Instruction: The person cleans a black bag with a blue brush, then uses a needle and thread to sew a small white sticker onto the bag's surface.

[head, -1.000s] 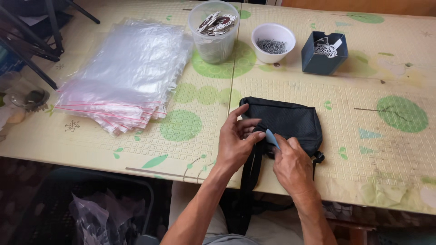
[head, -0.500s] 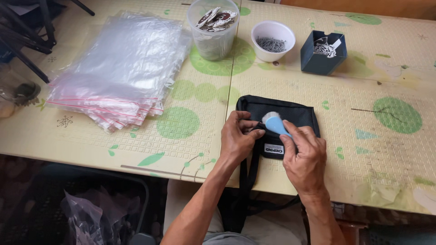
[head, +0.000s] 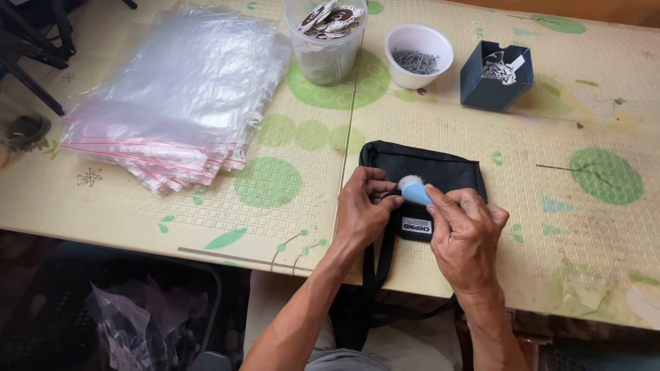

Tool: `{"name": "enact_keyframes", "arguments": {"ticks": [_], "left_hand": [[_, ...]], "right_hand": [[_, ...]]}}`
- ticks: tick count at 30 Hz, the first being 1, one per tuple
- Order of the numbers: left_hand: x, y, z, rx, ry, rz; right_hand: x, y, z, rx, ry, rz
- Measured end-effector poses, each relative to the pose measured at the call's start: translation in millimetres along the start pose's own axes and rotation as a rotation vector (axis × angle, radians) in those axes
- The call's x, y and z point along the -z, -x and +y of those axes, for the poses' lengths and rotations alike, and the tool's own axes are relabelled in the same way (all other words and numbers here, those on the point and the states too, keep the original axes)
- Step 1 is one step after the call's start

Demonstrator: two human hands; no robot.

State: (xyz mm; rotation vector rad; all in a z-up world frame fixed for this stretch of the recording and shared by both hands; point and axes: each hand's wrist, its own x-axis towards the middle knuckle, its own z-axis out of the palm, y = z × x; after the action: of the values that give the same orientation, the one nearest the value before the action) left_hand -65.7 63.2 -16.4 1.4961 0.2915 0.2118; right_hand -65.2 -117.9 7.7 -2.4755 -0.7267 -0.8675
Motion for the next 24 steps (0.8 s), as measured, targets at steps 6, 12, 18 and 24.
{"name": "enact_keyframes", "arguments": {"ticks": [6, 12, 18, 24], "left_hand": [[-1, 0, -1, -0.028, 0.001, -0.005], [-2, -2, -7, -0.033, -0.007, -0.005], [-4, -6, -14, -0.041, -0.043, -0.017], [0, 2, -1, -0.065, 0.002, -0.019]], "right_hand": [[12, -6, -2, 0.037, 0.118, -0.069], [10, -10, -11, 0.051, 0.118, -0.064], [14, -11, -8, 0.074, 0.141, -0.079], [34, -8, -8, -0.075, 0.246, -0.284]]}}
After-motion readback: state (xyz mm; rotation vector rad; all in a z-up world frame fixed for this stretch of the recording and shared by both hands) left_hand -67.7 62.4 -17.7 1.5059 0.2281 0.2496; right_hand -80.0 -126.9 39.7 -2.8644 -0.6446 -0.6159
